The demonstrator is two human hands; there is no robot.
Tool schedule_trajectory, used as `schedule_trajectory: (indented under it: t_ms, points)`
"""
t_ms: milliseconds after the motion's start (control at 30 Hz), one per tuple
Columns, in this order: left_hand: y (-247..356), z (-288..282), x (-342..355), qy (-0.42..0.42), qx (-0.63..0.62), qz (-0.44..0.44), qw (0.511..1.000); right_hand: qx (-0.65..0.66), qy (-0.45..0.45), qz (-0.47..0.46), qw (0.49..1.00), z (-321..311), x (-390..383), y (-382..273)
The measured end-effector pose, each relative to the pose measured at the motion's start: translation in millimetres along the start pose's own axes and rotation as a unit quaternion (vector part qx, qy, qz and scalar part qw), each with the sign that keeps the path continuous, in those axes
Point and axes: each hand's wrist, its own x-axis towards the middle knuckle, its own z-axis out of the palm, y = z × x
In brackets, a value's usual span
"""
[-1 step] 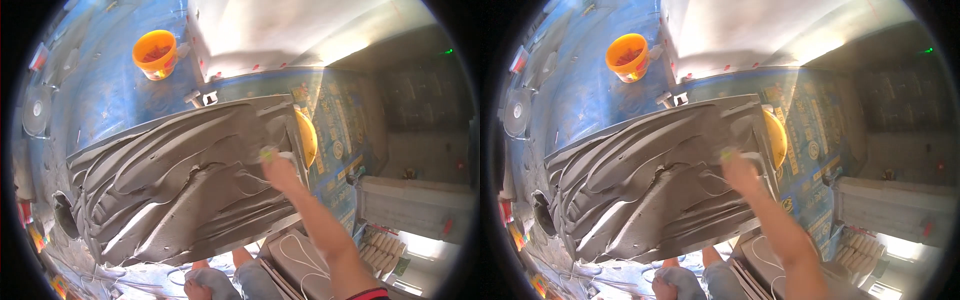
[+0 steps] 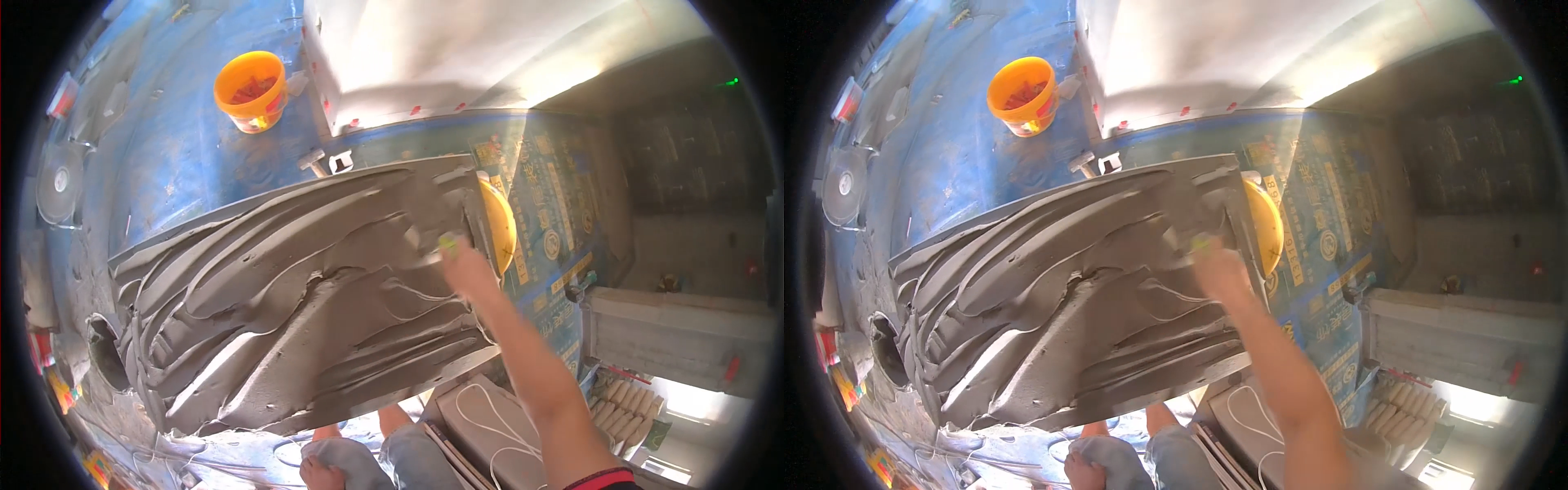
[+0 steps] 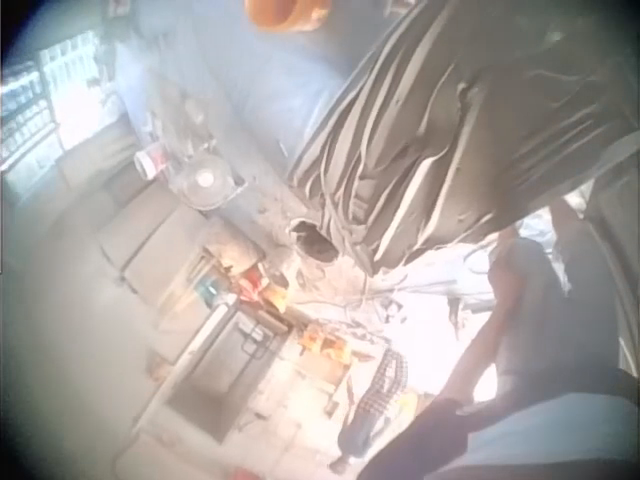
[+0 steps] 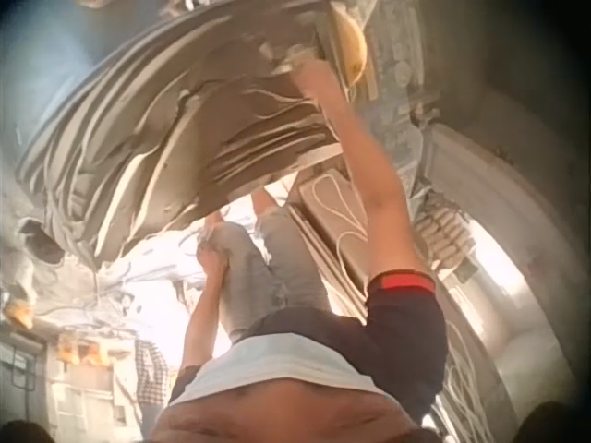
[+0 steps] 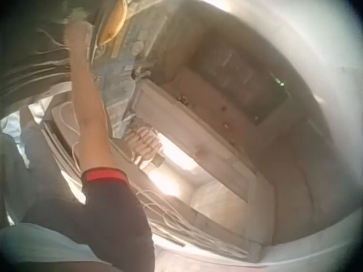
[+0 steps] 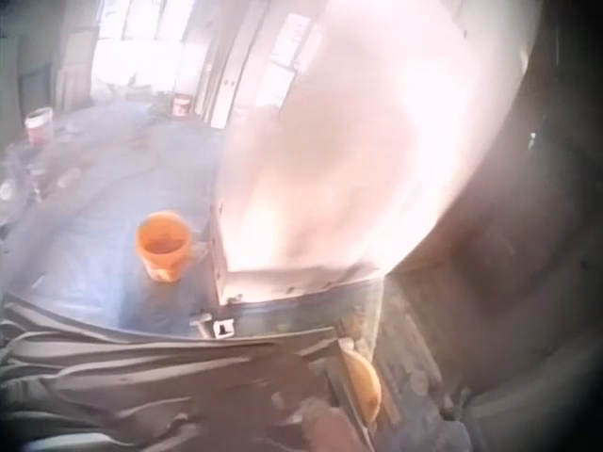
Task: The person applies mortar to a large tile using a trowel, spreading it evenly across the surface before lifting the tile and placing it onto a wall.
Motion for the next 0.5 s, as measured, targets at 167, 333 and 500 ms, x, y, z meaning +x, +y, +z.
schedule_trajectory:
  t_ms: [167,333,500]
  points:
    - [17.6,4.7,-5.8,-0.017,0.047,0.023,0.999,0.334,-0.048,0.196,0.921,-47.0,45.4,64.0]
    - [81.1,-19.8,4.5,-0.177,0.010,-0.077,0.981,0.505,-0.098,0.175,0.840,-12.5,4.2,-1.1]
    - [74.6,-5.1,-8.1,0.011,0.025,0.018,0.999,0.242,-0.156,-0.146,0.946,100.7,-74.3,-145.9]
